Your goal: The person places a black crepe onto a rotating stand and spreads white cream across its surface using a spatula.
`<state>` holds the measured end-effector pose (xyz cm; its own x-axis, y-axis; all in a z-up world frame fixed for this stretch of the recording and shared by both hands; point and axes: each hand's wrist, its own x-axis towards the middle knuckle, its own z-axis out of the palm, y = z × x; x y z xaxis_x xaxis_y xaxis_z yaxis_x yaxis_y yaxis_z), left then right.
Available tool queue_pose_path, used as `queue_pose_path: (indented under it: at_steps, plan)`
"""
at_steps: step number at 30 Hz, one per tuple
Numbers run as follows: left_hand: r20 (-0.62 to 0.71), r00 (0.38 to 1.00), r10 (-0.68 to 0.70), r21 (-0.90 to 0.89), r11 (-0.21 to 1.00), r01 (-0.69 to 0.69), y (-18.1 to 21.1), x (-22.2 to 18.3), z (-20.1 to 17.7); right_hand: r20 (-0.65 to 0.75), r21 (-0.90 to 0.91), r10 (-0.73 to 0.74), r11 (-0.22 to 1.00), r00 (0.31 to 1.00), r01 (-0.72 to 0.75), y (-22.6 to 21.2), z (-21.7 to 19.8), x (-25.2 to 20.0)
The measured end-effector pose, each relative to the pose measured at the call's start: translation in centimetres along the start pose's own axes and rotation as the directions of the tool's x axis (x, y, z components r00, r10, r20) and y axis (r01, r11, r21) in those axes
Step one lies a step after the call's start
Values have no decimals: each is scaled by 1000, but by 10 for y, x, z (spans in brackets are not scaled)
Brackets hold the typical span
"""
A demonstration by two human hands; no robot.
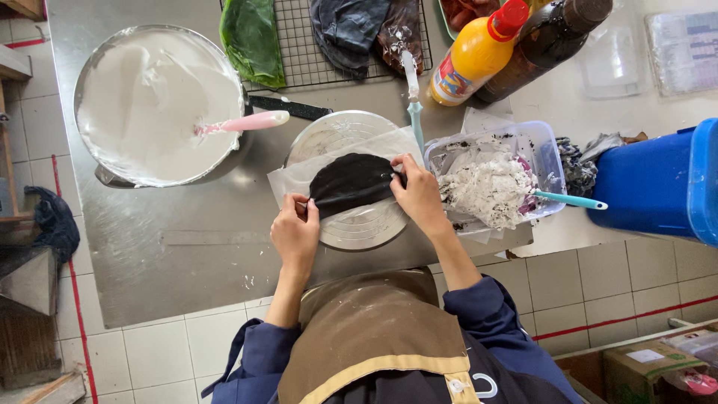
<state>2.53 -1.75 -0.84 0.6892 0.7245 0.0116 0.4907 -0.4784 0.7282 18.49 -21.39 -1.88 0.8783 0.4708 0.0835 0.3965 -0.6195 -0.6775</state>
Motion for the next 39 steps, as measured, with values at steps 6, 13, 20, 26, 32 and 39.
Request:
queue_pose_path:
  at_steps: [6, 13, 20, 26, 32, 39]
  plan:
    - [15, 1000, -6, 53, 999, 5, 3, 1, -1, 16, 23, -31, 999, 999, 31, -6, -11, -1]
    - [-124, 963, 241, 167, 961, -219, 35, 6, -23, 34, 210, 102, 972, 994, -107, -6, -22, -8]
    - [376, 280, 883, -481, 445, -756, 173, -44, -89, -76, 332, 84, 942, 994, -54, -10, -8, -20]
    - [249, 8, 969, -596, 160, -787, 237, -117, -100, -93, 292, 51, 956, 994, -22, -20, -1, -29]
    - [248, -26, 968, -581, 127, -804, 225, -116, -88, -90, 268, 47, 963, 995, -22, -23, -3, -30]
    - [266, -16, 964, -555, 140, -820, 214, -116, -91, -90, 233, 32, 972, 995, -10, -22, -2, -33]
